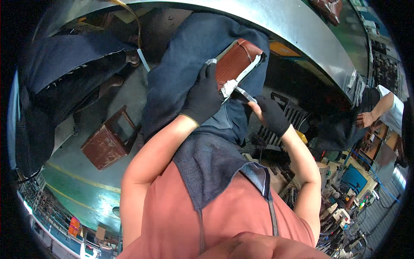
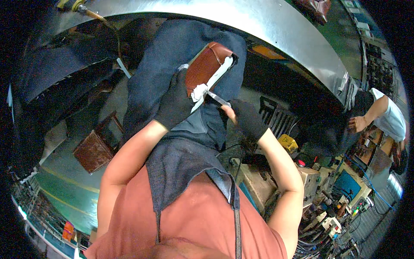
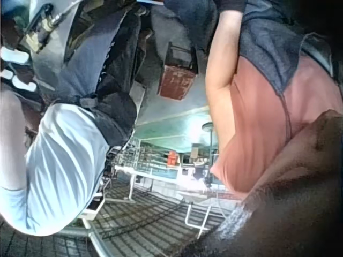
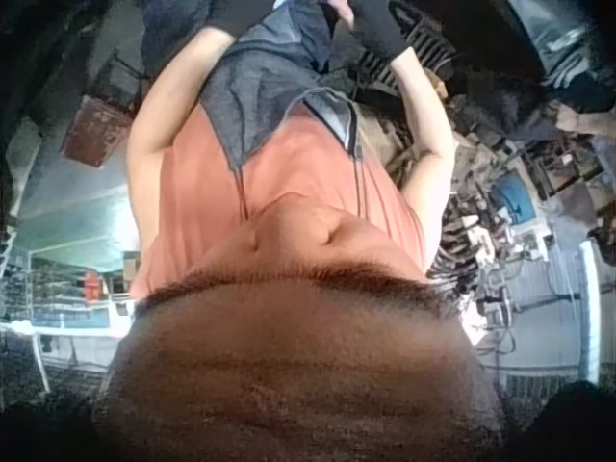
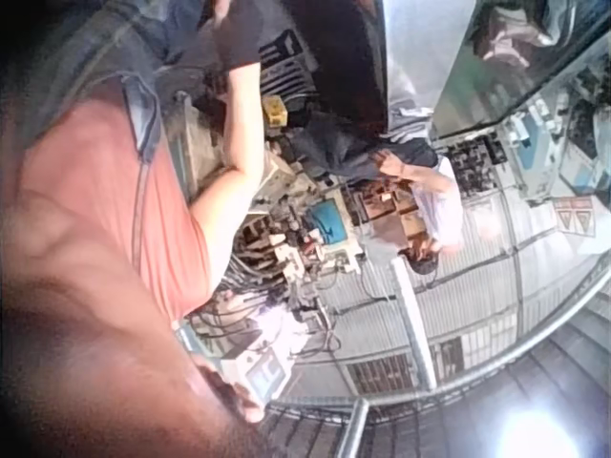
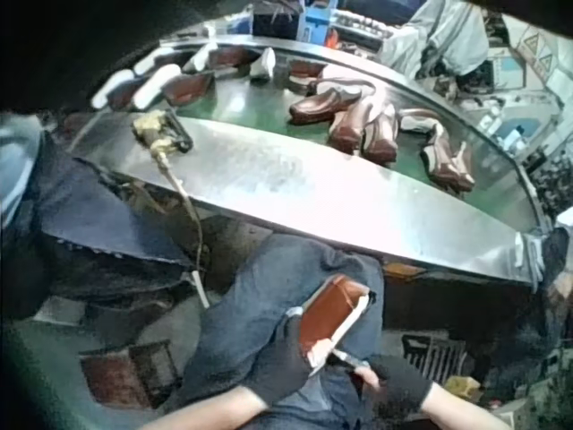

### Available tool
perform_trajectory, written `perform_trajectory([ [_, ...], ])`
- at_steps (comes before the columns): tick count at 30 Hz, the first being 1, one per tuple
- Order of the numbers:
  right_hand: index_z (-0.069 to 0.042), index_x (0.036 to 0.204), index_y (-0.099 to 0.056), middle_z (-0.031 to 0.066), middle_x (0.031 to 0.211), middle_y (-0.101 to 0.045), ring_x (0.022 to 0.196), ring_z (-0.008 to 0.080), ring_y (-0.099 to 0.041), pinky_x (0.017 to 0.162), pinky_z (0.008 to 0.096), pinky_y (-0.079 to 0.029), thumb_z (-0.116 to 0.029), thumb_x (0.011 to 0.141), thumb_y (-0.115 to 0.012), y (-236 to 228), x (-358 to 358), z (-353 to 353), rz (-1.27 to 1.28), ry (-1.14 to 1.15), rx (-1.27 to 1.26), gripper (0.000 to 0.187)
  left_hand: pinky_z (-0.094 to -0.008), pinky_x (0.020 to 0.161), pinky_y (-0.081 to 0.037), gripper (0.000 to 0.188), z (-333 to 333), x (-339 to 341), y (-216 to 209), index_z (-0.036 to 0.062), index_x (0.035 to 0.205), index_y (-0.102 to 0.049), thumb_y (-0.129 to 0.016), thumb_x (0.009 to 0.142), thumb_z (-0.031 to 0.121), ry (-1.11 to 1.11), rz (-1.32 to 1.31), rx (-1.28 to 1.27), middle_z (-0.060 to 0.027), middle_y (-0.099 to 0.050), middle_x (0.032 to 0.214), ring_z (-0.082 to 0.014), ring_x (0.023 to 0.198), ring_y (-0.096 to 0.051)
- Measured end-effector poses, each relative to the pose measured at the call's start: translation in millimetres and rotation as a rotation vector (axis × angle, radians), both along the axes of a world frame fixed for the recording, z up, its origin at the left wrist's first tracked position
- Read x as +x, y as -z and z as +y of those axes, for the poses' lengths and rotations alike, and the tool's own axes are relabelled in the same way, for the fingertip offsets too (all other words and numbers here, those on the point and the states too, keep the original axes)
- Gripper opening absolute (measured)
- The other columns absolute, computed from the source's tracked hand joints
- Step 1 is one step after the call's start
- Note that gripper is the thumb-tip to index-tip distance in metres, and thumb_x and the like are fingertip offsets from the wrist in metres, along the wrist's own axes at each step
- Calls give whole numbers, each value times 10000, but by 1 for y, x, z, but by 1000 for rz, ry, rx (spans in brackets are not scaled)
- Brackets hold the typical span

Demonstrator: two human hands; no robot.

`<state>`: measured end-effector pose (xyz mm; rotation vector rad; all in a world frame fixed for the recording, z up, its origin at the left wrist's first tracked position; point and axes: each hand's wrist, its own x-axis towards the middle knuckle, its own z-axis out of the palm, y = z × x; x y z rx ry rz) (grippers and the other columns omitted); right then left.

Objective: The person uses pliers to trim the white sole material of brown leather shoes. They pick up shoes from a conveyor belt, hold them on their lap, and scrape the edges of the soles with the tool before placing them back on the belt.

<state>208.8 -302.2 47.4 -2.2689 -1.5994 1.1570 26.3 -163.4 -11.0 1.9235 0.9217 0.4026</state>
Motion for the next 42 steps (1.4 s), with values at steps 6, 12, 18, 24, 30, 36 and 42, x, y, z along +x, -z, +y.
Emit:
perform_trajectory([
  [6, 23, 887, -582, 226, 784, -591, 695, 324, -574, 664, 380, -443, -324, 923, -484, -52, 2, -8, 148, 131, -136, 362, -436, 950, -417, 745, -5, -8, -8, -41, 1337, -272, -625, 832, 377, -30, 15, 98, -304, -352, 1303, -445, 1196, -421],
  [12, 7, 846, -558, 127, 686, -543, 644, 234, -525, 646, 351, -440, -340, 971, -417, 10, -50, -6, 259, 319, 8, 395, -441, 1007, -358, 886, -20, -36, -14, -41, 1361, -225, -728, 732, 327, 30, 52, 176, -300, -340, 1317, -440, 1263, -333],
  [18, -52, 763, -547, 18, 639, -516, 593, 124, -487, 569, 271, -409, -461, 983, -315, 22, -62, -29, 595, 691, -11, 520, -381, 1016, -356, 787, -19, -53, 2, -12, 1354, -296, -717, 762, 292, 103, -260, -532, -230, -428, 1319, -315, 1216, -453],
  [24, -56, 722, -545, 19, 588, -541, 535, 151, -495, 580, 296, -411, -566, 950, -263, 36, -78, -44, 680, 971, 91, 626, -341, 957, -412, 476, 24, -50, -21, -2, 1263, -446, -597, 867, 213, 61, -380, -848, -122, -544, 1191, -230, 1100, -531],
  [30, -24, 800, -594, 61, 618, -583, 538, 151, -585, 570, 289, -470, -577, 944, -296, 57, -70, -19, 686, 1168, 129, 644, -282, 758, -481, 369, 212, 75, -90, 4, 1147, -552, -580, 880, 258, -248, -549, -669, -60, -609, 1004, -141, 900, -585],
  [36, -21, 1040, -525, 42, 772, -520, 531, 124, -531, 441, 273, -471, -354, 957, -459, 92, -33, 12, 1000, 1167, 186, 350, -349, 753, -492, 413, 482, 128, -95, -61, 1035, -573, -657, 781, 254, -140, 372, 630, -181, -623, 1007, -254, 842, -620],
  [42, -59, 1337, -391, 92, 969, -592, 556, 121, -572, 445, 270, -480, -239, 978, -389, 57, 38, 59, 997, 1043, 116, 402, -388, 940, -422, 587, 317, 403, -131, -4, 1236, -497, -705, 792, 320, 514, -54, 621, -208, -569, 1195, -331, 1105, -557],
])
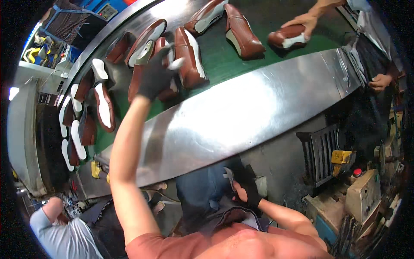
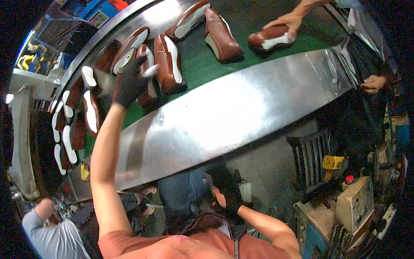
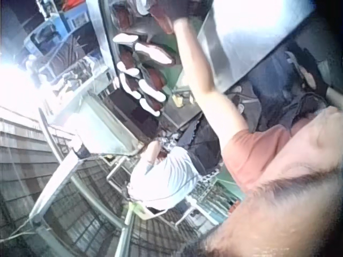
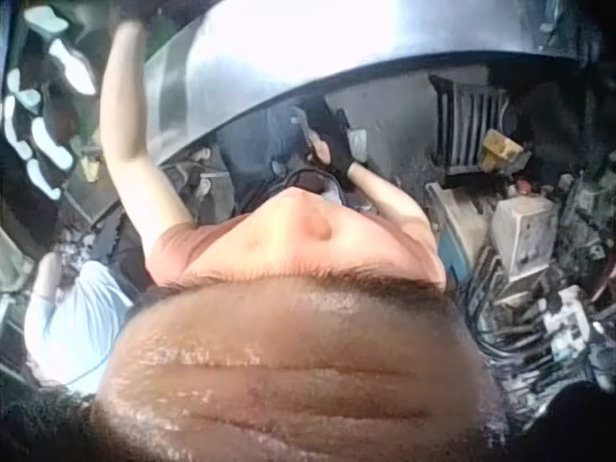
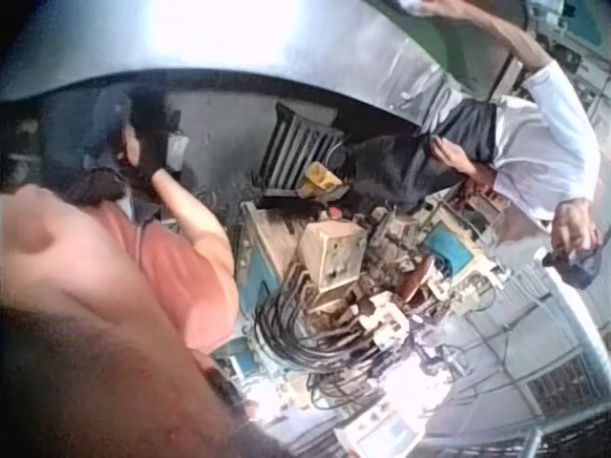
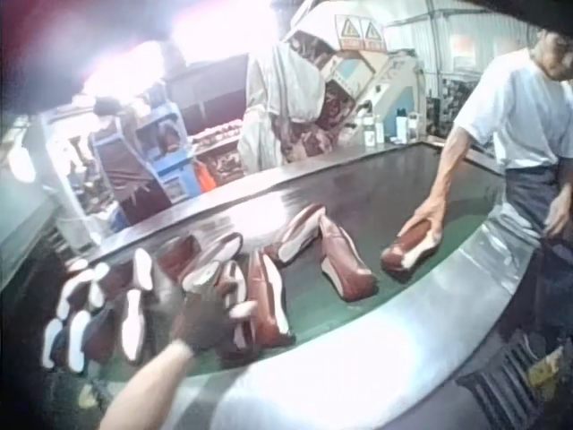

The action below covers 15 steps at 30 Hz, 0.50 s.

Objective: The person uses pliers to trim the white sole material of brown leather shoes. They pick up shoes from a conveyor belt, hold them on their lap, and scrape the edges of the soles with the tool before placing them back on the belt.

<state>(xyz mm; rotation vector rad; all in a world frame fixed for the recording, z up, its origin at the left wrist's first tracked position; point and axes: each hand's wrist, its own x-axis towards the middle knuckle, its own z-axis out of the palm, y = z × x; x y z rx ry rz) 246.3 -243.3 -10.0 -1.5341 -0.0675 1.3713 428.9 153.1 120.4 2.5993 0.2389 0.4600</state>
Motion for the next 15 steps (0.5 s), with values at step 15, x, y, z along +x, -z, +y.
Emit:
perform_trajectory([
  [15, -49, 1303, -432, 93, 993, -601, 634, 147, -574, 550, 272, -483, -309, 978, -379, 18, 6, 11, -45, -196, 67, 419, -396, 752, -523, 473, 46, 220, 27, 170, 1174, -563, -725, 739, 262, 97, 124, 215, -130, -650, 1022, -310, 932, -639],
])
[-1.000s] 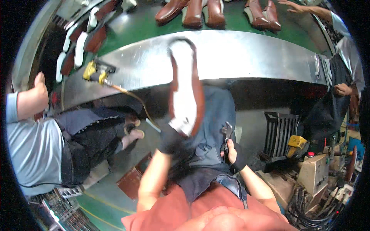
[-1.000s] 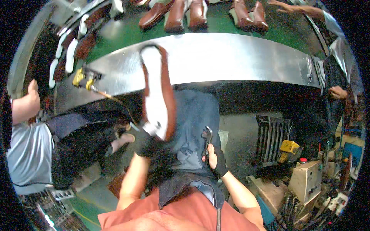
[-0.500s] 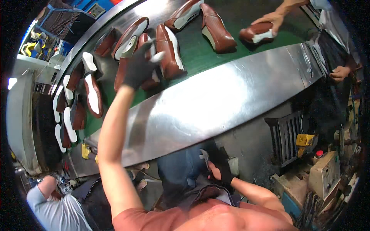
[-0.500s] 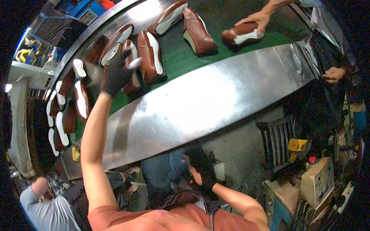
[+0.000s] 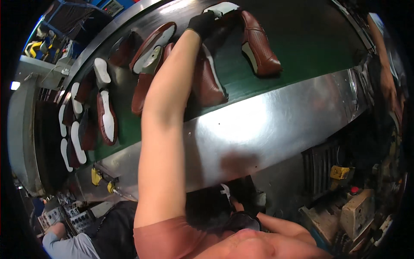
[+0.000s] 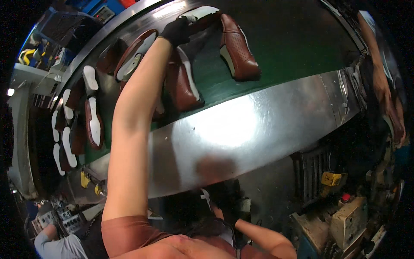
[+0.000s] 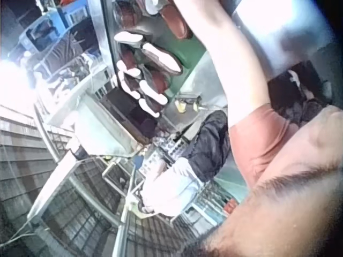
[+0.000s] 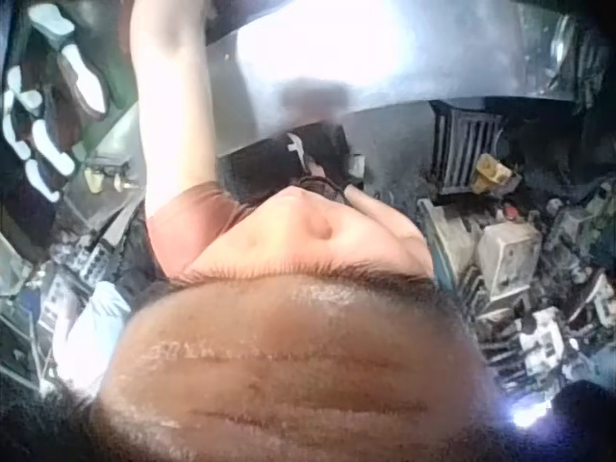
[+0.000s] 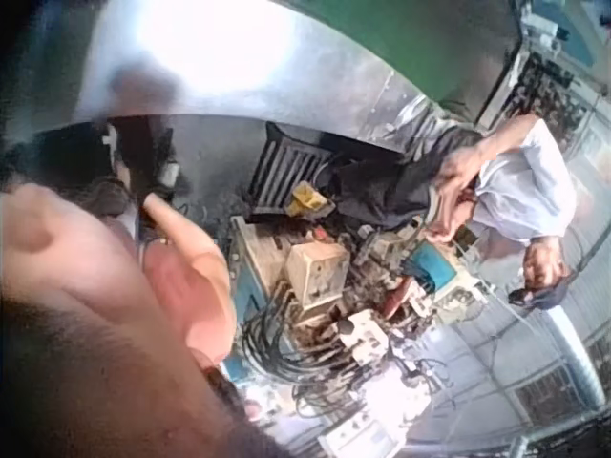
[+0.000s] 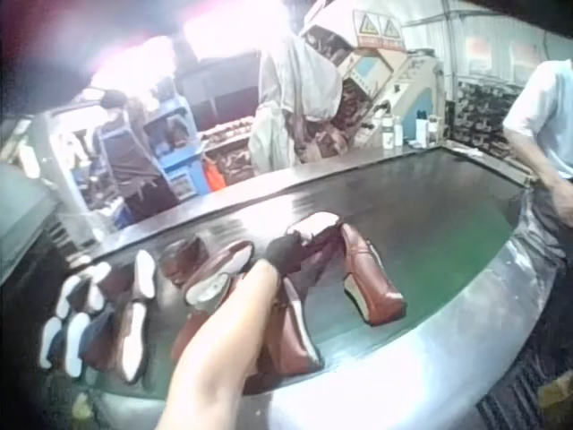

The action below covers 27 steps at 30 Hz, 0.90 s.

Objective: The person uses pliers to trim the white sole material of brown leather shoes. They pick up shoes from a conveyor belt, hold them on their lap, and scrape the edges of the soles with the tool before placing them back on the belt.

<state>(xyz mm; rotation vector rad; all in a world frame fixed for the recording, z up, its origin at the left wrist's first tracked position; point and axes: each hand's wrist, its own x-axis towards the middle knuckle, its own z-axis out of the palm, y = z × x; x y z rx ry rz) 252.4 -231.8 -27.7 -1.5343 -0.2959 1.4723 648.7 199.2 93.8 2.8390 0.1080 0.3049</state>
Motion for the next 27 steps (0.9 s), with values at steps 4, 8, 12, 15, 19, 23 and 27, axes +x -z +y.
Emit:
perform_trajectory([
  [4, -46, 1293, -443, 94, 999, -604, 654, 154, -575, 579, 273, -484, -328, 978, -376, 18, -21, -18, -176, 55, 73, 428, -348, 894, -444, 366, -31, -183, -32, 45, 1190, -545, -612, 850, 164, -78, -186, -594, -142, -586, 1163, -247, 1069, -560],
  [8, -52, 1260, -472, 83, 948, -612, 592, 144, -565, 546, 260, -484, -391, 974, -360, 52, -45, -46, -216, 223, 86, 457, -328, 875, -480, 463, -112, -442, -43, 6, 1314, -419, -526, 873, 99, -455, -510, -1219, -130, -552, 1212, -216, 1051, -570],
  [12, -28, 910, -599, 54, 619, -578, 502, 136, -562, 491, 265, -460, -525, 963, -304, -29, -49, -51, 24, 260, -127, 581, -407, 987, -410, 467, -182, -642, -25, 18, 1267, -459, -562, 828, 141, -697, -612, -910, -147, -483, 1292, -271, 1176, -489],
  [15, -16, 860, -585, 48, 602, -561, 519, 132, -564, 510, 274, -458, -513, 971, -292, -46, -65, -51, -137, 276, 27, 587, -382, 977, -412, 443, -212, -676, 18, 23, 1239, -494, -563, 820, 149, -433, -746, -930, -144, -491, 1288, -259, 1136, -522],
  [19, -26, 853, -579, 46, 636, -571, 574, 120, -569, 553, 262, -451, -514, 970, -305, -121, -101, -49, -206, 224, 155, 571, -375, 965, -404, 313, -255, -633, 14, 2, 1066, -621, -647, 758, 54, -239, -559, -930, -151, -591, 1161, -269, 1115, -544],
  [23, -36, 869, -581, 35, 696, -584, 631, 104, -559, 606, 246, -441, -500, 971, -329, -148, -139, -64, -150, 21, 124, 537, -391, 875, -466, 219, -268, -599, -3, 39, 989, -661, -653, 775, 84, -55, -382, -558, -130, -665, 1004, -282, 980, -625],
  [27, -15, 951, -590, 38, 825, -597, 748, 117, -549, 731, 261, -444, -437, 1001, -278, -113, -164, -68, -172, -65, 179, 527, -343, 746, -492, 188, -266, -577, 10, 21, 896, -664, -546, 868, 165, -110, -334, -865, -122, -679, 871, -253, 832, -655],
])
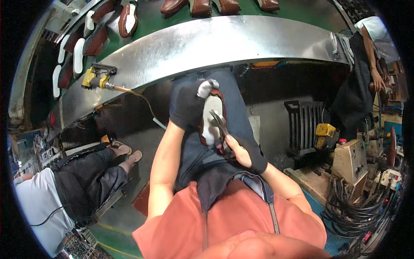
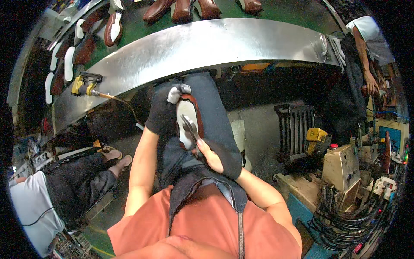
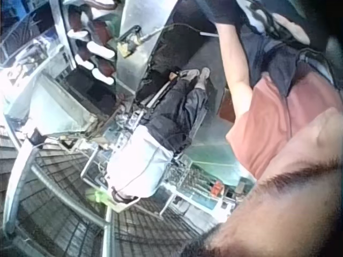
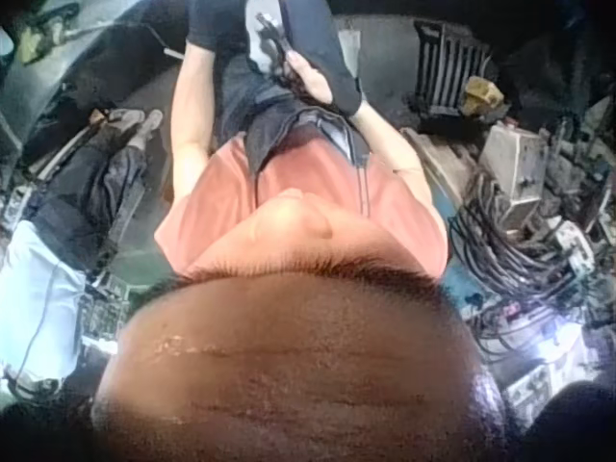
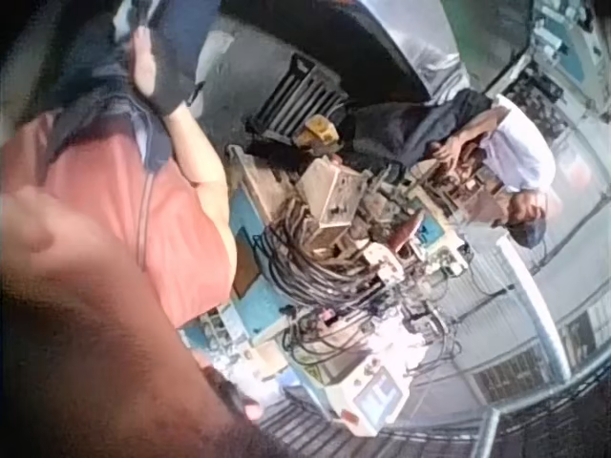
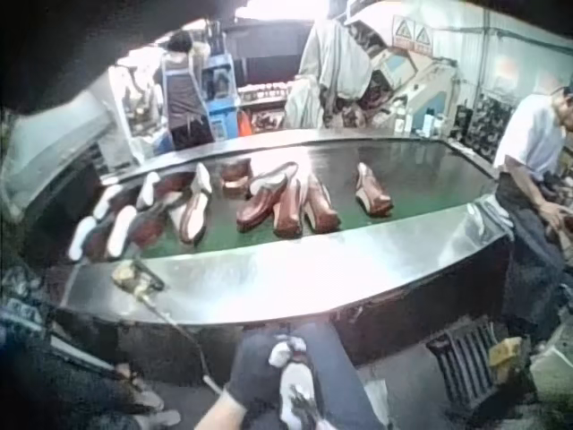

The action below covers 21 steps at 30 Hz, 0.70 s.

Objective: The person uses pliers to trim the white sole material of brown leather shoes. They pick up shoes from a conveyor belt, hold them on their lap, and scrape the edges of the soles with the tool before placing them back on the belt.

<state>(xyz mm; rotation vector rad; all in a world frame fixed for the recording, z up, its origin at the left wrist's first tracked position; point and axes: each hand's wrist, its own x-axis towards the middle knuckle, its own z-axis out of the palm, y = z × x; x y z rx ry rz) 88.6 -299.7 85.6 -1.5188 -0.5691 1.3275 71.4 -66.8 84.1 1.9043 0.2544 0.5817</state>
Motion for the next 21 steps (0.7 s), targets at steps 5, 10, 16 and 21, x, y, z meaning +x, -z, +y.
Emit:
perform_trajectory([
  [5, 5, 1081, -567, 79, 1002, -611, 923, 146, -574, 869, 285, -444, -417, 1003, -292, 35, -2, 34, 310, 169, 128, 510, -322, 810, -483, 453, 7, 7, 42, 5, 939, -624, -448, 924, 422, 67, -143, -704, -104, -650, 951, -203, 914, -616],
  [10, 16, 1174, -503, 182, 1061, -616, 1037, 238, -597, 945, 331, -444, -466, 983, -299, -1, 14, 35, 559, 247, 75, 557, -337, 866, -453, 635, -3, -9, 36, 36, 987, -607, -369, 896, 618, 8, -98, -709, -83, -615, 1014, -193, 941, -586],
  [16, -58, 1075, -512, 76, 771, -580, 611, 106, -491, 639, 240, -443, -429, 998, -270, -21, 29, 22, 683, 137, -106, 449, -335, 878, -447, 410, -9, -9, 38, 51, 1061, -592, -490, 895, 411, -28, -61, -652, -83, -613, 1060, -187, 992, -571],
  [21, -32, 906, -558, 96, 665, -488, 593, 241, -474, 583, 355, -403, -317, 988, -329, 43, 0, 40, -474, 87, 78, 375, -372, 913, -442, 173, -12, -10, 28, 49, 940, -653, -634, 774, 97, -145, -38, -645, -102, -618, 1110, -224, 1023, -574],
])
